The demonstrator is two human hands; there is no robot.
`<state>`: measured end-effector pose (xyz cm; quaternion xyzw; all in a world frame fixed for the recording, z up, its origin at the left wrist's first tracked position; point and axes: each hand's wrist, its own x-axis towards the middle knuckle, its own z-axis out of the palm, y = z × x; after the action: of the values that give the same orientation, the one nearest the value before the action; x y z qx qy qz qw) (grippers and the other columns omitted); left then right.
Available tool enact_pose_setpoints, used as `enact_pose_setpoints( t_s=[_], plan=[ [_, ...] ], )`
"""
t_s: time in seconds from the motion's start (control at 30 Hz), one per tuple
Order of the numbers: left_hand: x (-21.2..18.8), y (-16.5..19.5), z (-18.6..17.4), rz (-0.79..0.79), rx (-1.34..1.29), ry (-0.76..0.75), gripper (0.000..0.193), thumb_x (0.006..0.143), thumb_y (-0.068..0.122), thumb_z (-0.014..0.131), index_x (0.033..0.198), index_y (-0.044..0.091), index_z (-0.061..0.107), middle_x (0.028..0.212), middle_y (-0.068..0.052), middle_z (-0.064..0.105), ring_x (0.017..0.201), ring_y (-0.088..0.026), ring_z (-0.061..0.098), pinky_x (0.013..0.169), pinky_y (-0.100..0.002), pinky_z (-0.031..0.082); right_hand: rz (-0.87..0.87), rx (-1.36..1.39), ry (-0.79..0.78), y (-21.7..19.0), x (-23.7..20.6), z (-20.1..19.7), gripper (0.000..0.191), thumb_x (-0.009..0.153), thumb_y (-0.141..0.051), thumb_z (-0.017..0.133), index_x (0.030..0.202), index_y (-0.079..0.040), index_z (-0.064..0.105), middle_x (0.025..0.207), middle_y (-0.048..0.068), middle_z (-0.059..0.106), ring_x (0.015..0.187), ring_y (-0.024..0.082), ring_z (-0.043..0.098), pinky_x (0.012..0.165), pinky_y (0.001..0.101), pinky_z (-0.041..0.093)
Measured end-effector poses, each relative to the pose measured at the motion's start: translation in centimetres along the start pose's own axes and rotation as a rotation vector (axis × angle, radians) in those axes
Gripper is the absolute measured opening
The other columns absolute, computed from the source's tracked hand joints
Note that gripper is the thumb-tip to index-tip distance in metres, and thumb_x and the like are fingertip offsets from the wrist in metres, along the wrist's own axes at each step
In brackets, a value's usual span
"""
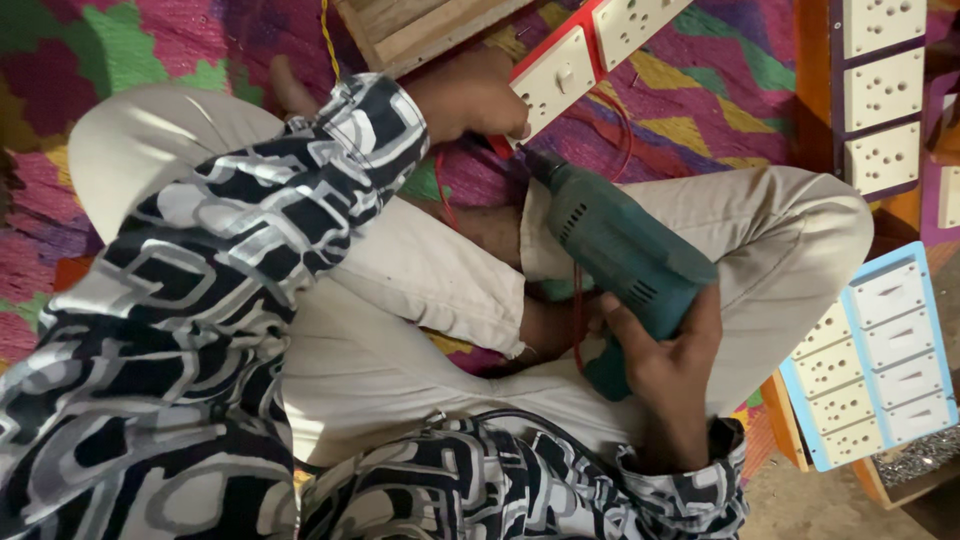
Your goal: The person sits on a patterned mat and uses a corded drill to fasten screws into red and white electrical socket plates. They handle multiple socket plates, reposition them, and continue drilling to secure the components.
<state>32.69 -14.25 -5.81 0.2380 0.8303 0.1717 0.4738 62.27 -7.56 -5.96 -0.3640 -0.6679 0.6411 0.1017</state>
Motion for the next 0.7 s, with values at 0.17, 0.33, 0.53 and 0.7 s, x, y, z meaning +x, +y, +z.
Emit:
enact_pose_setpoints(
  t_s=[0.17, 0.33, 0.53, 0.7],
  plan=[
    [0.3, 0.0, 1.4, -0.078, -0.193, 0.035, 0.041, 0.072, 0.012, 0.077, 0.109, -0.004, 0.071, 0.098, -0.018, 0.077, 0.087, -0.028, 0.077, 0.072, -0.038, 0.057, 0.018, -0.025, 0.008, 0.3, 0.1, -0.3, 0.048, 0.09, 0.009, 0.071, 0.13, 0.0, 0.046, 0.097, 0.013, 0.069, 0.074, 0.018, 0.07, 0.064, 0.0299, 0.057],
    [0.8, -0.4, 1.8, -0.052, -0.236, 0.046, 0.042, 0.071, 0.009, 0.078, 0.11, -0.006, 0.069, 0.097, -0.019, 0.075, 0.086, -0.028, 0.075, 0.071, -0.037, 0.058, 0.02, 0.057, -0.003, 0.4, 0.1, -0.3, 0.047, 0.09, 0.008, 0.07, 0.129, -0.001, 0.045, 0.097, 0.011, 0.069, 0.072, 0.018, 0.07, 0.063, 0.0296, 0.058],
    [0.5, -0.3, 1.1, 0.038, -0.122, 0.061, 0.05, 0.07, 0.012, 0.082, 0.114, -0.004, 0.065, 0.103, -0.02, 0.072, 0.093, -0.033, 0.071, 0.073, -0.041, 0.055, 0.009, 0.012, -0.004, 0.1, 0.0, -0.1, 0.047, 0.092, 0.009, 0.07, 0.131, 0.0, 0.046, 0.098, 0.013, 0.069, 0.073, 0.019, 0.069, 0.065, 0.0301, 0.056],
    [0.0, 0.2, 0.2, -0.008, -0.048, 0.037, 0.055, 0.072, 0.016, 0.082, 0.12, -0.004, 0.063, 0.111, -0.021, 0.071, 0.101, -0.034, 0.072, 0.081, -0.042, 0.057, 0.042, 0.074, 0.004, 0.2, 0.2, 0.2, 0.049, 0.09, 0.008, 0.069, 0.131, -0.001, 0.044, 0.097, 0.012, 0.068, 0.071, 0.018, 0.069, 0.063, 0.0306, 0.058]
  ],
)
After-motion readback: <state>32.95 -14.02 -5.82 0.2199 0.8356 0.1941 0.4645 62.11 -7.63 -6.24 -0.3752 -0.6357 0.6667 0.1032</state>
